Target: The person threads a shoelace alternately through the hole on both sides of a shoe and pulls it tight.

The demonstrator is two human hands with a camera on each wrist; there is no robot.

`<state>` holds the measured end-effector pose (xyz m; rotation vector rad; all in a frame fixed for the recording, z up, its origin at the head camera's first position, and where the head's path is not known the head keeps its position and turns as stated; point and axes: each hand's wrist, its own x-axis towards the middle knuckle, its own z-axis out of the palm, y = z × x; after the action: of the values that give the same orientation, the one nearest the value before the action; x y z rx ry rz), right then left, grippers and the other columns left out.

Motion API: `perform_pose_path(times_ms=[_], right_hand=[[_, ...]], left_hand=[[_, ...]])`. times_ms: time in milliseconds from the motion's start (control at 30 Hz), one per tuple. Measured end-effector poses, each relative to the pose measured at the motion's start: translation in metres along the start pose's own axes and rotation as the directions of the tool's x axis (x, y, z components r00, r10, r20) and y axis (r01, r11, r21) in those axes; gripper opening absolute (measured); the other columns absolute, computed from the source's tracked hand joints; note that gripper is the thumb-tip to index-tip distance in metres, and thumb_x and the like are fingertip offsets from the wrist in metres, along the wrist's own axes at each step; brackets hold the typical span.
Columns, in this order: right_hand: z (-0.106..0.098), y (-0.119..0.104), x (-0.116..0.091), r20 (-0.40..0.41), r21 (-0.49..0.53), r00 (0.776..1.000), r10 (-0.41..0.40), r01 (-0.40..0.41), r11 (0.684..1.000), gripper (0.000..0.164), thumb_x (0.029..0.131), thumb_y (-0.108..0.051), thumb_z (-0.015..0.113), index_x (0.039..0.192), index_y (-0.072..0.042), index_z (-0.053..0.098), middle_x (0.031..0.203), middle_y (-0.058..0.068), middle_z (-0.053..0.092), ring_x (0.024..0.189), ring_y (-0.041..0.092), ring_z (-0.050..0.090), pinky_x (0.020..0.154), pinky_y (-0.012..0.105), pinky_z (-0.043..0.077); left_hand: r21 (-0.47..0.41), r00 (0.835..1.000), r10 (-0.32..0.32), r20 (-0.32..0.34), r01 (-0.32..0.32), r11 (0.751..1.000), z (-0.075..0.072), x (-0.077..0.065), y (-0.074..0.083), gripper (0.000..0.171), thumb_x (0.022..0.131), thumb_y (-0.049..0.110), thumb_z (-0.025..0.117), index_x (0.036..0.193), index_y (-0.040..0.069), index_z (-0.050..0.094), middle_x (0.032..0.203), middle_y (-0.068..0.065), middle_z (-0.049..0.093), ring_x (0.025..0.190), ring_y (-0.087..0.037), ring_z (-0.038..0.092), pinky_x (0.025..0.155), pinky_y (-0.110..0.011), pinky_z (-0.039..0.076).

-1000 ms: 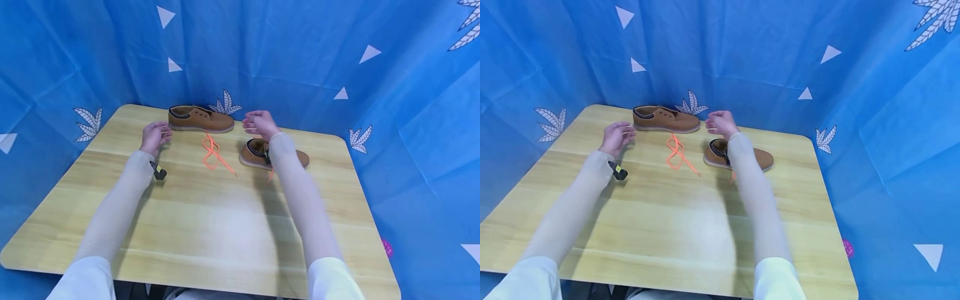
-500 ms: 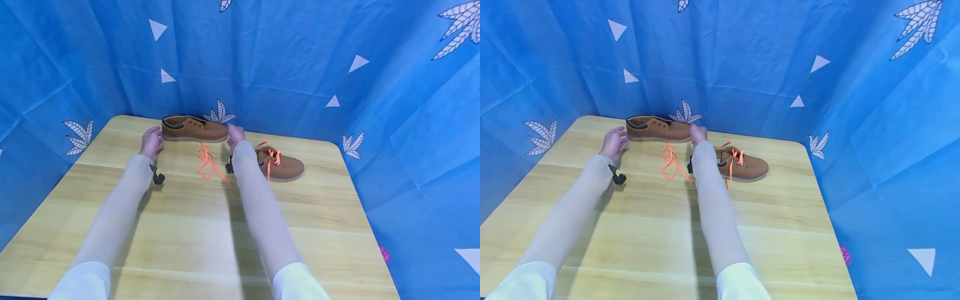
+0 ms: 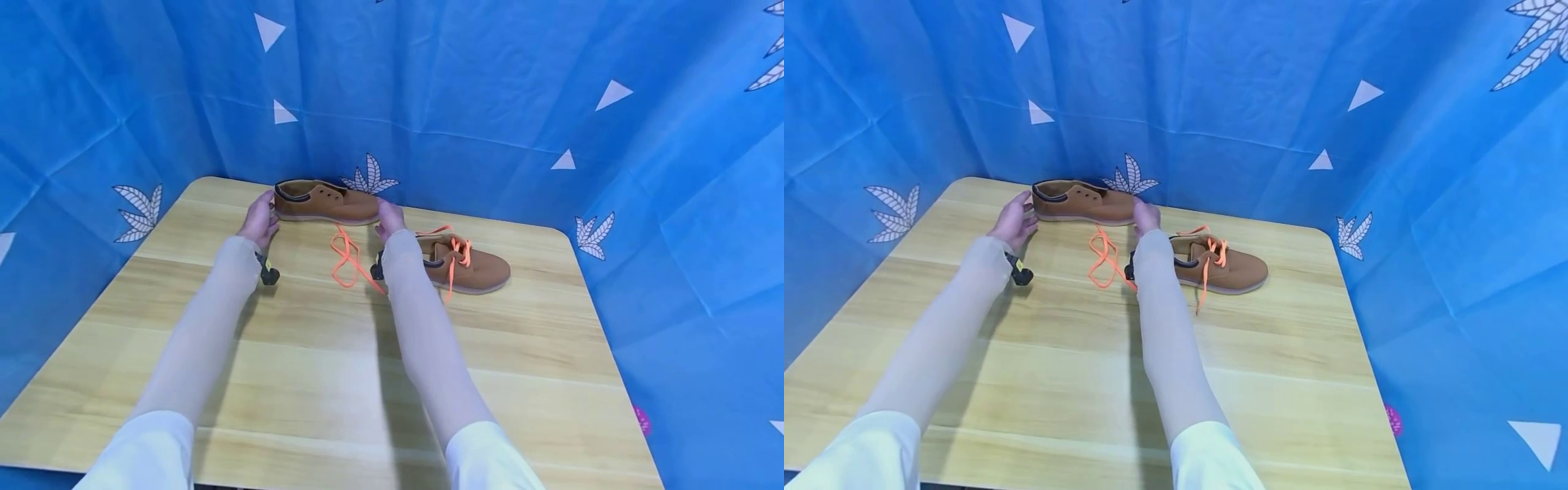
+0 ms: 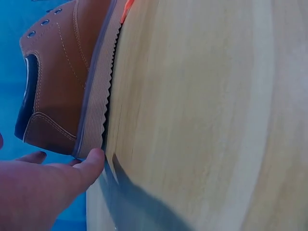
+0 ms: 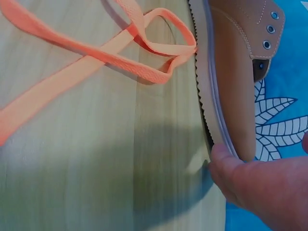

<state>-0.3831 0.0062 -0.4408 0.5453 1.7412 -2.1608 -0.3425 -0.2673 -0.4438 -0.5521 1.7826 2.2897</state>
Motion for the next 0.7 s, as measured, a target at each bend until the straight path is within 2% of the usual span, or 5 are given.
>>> perform_pose_path(times_ms=[133,267,367,567,700], right_hand=[[0.000,0.004,0.004,-0.035,0.042,0.999,-0.021,0.022,0.999,0.055,0.099,-0.026,0.057,0.150,-0.017,0.039,0.154,0.003,0.040,0.137,0.022,0.040,0.114,0.040,0.040],[0.001,0.008,0.007,-0.071,0.051,0.996,-0.050,0.054,0.997,0.049,0.097,-0.024,0.060,0.143,-0.013,0.048,0.136,0.003,0.050,0.123,0.022,0.049,0.110,0.040,0.044],[0.002,0.010,0.008,-0.080,0.050,0.995,-0.064,0.068,0.996,0.044,0.097,-0.021,0.060,0.139,-0.011,0.051,0.130,0.003,0.052,0.120,0.024,0.051,0.108,0.040,0.046],[0.001,0.010,0.003,-0.052,0.058,0.997,-0.048,0.051,0.997,0.042,0.096,-0.016,0.058,0.138,-0.009,0.053,0.138,0.008,0.054,0.124,0.027,0.055,0.108,0.041,0.047],[0.001,0.007,-0.004,-0.045,0.012,0.998,-0.036,0.036,0.999,0.046,0.096,-0.013,0.057,0.142,-0.010,0.049,0.143,0.007,0.050,0.125,0.025,0.053,0.108,0.041,0.047]], left_hand=[[-0.042,1.000,-0.019,0.024,0.020,0.999,0.000,0.001,0.002,0.059,0.104,0.049,0.034,0.157,0.039,0.010,0.163,-0.004,0.013,0.154,-0.018,-0.003,0.127,-0.036,0.006],[-0.094,0.999,-0.036,0.006,0.036,0.995,-0.001,0.001,0.002,0.048,0.104,0.048,0.038,0.150,0.040,0.029,0.108,0.001,0.059,0.096,-0.008,0.055,0.087,-0.018,0.041],[-0.073,0.998,-0.026,-0.058,0.021,0.997,0.000,0.001,0.002,0.041,0.102,0.048,0.044,0.139,0.030,0.040,0.066,0.008,0.027,0.059,-0.010,0.025,0.060,-0.023,0.024],[-0.006,0.992,-0.052,-0.114,0.051,0.999,0.003,0.001,0.001,0.063,0.096,0.058,0.048,0.152,0.037,0.029,0.138,0.007,0.036,0.118,-0.010,0.033,0.109,-0.027,0.028],[0.004,0.987,-0.028,-0.159,0.029,1.000,0.004,0.002,-0.002,0.059,0.094,0.060,0.052,0.146,0.037,0.040,0.127,0.010,0.039,0.114,-0.010,0.035,0.108,-0.031,0.027]])
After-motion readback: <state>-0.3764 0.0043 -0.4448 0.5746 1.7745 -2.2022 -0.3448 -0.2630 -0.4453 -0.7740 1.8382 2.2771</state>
